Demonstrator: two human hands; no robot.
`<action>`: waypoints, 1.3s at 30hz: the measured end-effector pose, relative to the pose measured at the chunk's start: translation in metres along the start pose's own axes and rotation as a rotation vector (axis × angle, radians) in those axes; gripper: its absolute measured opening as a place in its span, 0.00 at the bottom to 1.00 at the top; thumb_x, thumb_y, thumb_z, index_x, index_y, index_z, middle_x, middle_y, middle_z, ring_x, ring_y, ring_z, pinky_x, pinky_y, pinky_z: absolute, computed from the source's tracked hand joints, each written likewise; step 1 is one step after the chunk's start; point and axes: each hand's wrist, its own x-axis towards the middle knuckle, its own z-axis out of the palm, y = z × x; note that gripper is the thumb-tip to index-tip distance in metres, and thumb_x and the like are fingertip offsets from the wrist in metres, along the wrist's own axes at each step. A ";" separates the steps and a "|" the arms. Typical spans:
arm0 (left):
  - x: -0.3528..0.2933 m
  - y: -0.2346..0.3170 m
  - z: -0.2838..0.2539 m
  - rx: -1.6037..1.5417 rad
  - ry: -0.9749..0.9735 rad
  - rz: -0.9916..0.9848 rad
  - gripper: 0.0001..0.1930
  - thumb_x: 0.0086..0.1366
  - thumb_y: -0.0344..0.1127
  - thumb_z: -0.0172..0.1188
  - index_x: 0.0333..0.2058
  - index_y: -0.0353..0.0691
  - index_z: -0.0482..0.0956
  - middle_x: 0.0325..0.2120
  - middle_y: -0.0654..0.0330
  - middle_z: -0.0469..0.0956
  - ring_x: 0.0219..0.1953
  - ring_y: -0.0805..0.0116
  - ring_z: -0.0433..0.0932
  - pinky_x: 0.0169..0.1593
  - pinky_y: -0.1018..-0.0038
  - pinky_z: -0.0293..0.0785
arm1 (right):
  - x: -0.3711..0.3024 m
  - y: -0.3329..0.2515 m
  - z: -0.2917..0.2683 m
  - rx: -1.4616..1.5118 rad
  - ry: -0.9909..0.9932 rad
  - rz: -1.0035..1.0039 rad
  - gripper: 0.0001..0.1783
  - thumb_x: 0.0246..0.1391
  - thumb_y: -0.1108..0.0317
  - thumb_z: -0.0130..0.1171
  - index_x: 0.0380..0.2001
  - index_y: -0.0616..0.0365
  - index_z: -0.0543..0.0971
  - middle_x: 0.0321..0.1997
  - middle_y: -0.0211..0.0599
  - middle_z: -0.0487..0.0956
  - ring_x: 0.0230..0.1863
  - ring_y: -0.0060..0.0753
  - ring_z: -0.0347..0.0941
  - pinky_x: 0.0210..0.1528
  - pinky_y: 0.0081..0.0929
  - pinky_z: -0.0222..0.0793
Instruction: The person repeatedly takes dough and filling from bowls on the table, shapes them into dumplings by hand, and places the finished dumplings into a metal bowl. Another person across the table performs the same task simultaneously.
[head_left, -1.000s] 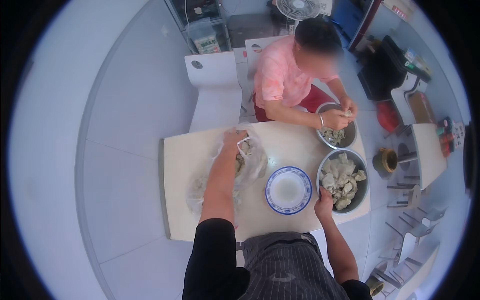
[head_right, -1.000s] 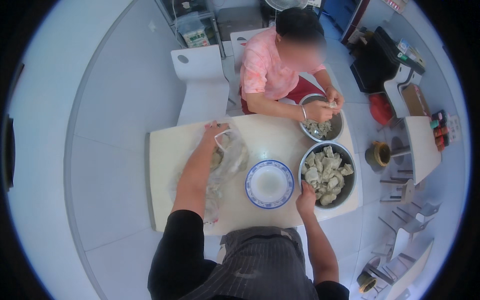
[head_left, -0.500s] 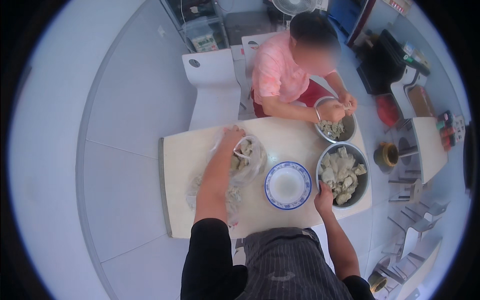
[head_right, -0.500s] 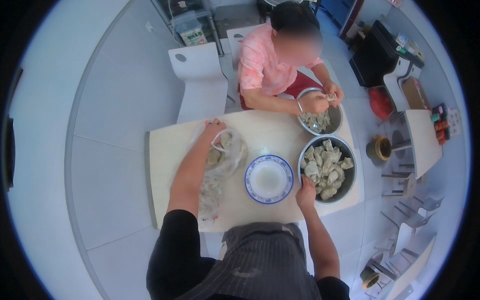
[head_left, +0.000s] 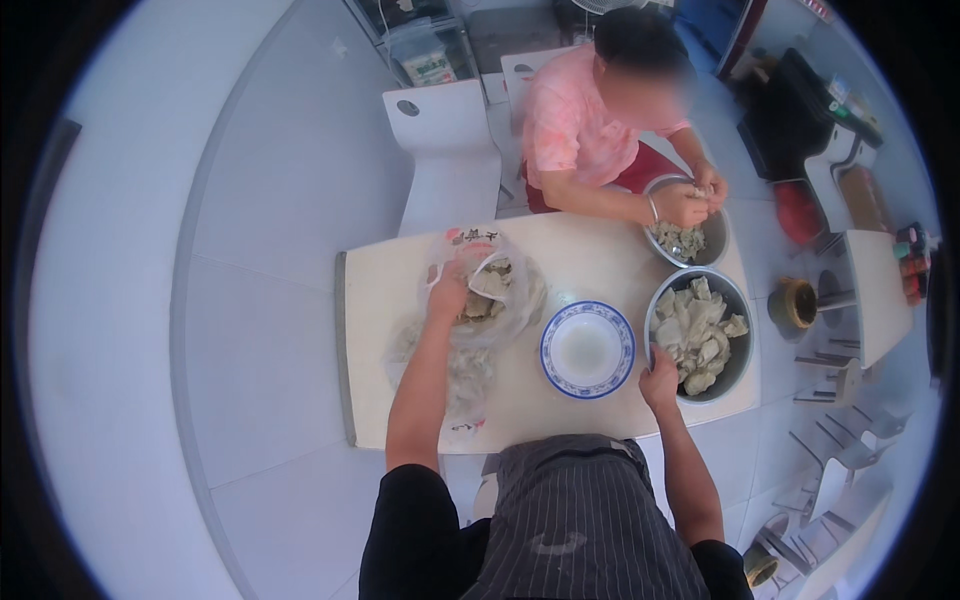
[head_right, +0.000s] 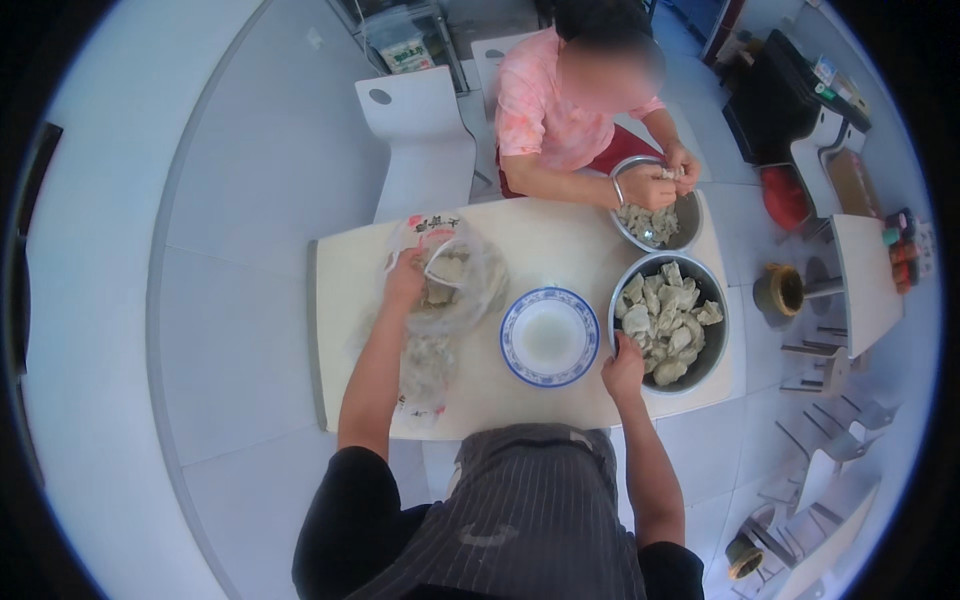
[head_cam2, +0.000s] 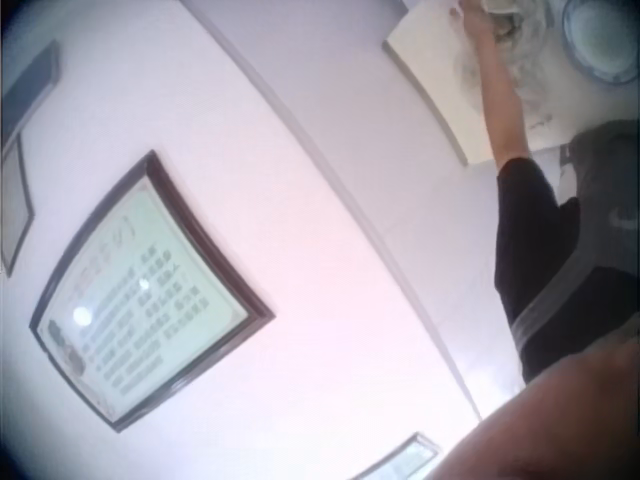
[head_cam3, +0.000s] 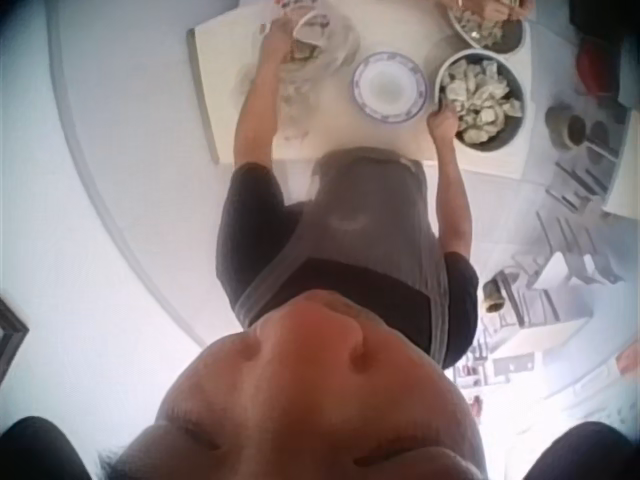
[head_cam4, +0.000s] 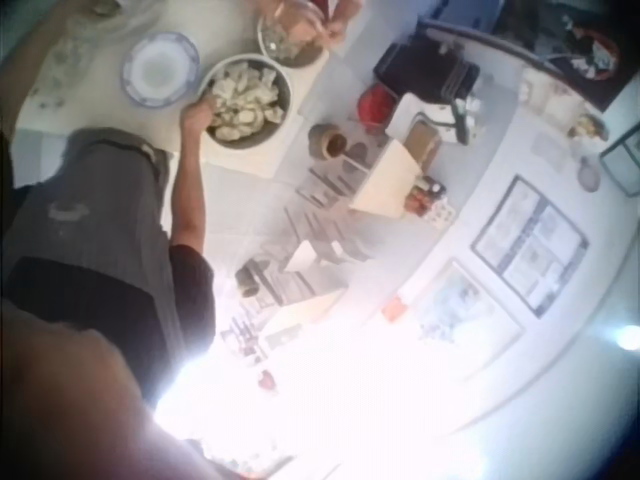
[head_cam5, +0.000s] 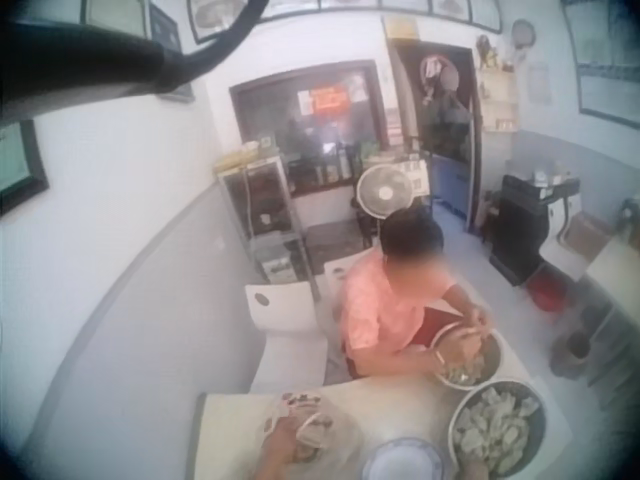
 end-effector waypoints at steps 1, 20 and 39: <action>-0.011 0.015 -0.010 0.005 -0.030 -0.015 0.14 0.57 0.32 0.53 0.42 0.46 0.78 0.44 0.50 0.72 0.47 0.51 0.73 0.50 0.61 0.69 | -0.002 -0.004 -0.006 -0.051 0.040 -0.002 0.24 0.38 0.82 0.53 0.45 0.62 0.73 0.42 0.51 0.74 0.45 0.55 0.70 0.49 0.44 0.66; -0.183 0.193 -0.032 -0.063 -0.143 0.755 0.23 0.49 0.29 0.65 0.47 0.44 0.75 0.55 0.55 0.66 0.52 0.53 0.69 0.50 0.66 0.71 | 0.034 -0.182 -0.022 1.895 -0.558 0.676 0.19 0.60 0.58 0.47 0.51 0.54 0.73 0.50 0.35 0.74 0.51 0.34 0.70 0.53 0.32 0.68; -0.183 0.204 0.035 -0.197 -0.072 1.224 0.16 0.43 0.39 0.67 0.27 0.36 0.74 0.34 0.53 0.74 0.35 0.51 0.73 0.40 0.59 0.71 | 0.018 -0.113 0.015 2.233 -0.698 0.630 0.17 0.56 0.63 0.46 0.44 0.62 0.73 0.43 0.38 0.76 0.44 0.33 0.73 0.48 0.28 0.69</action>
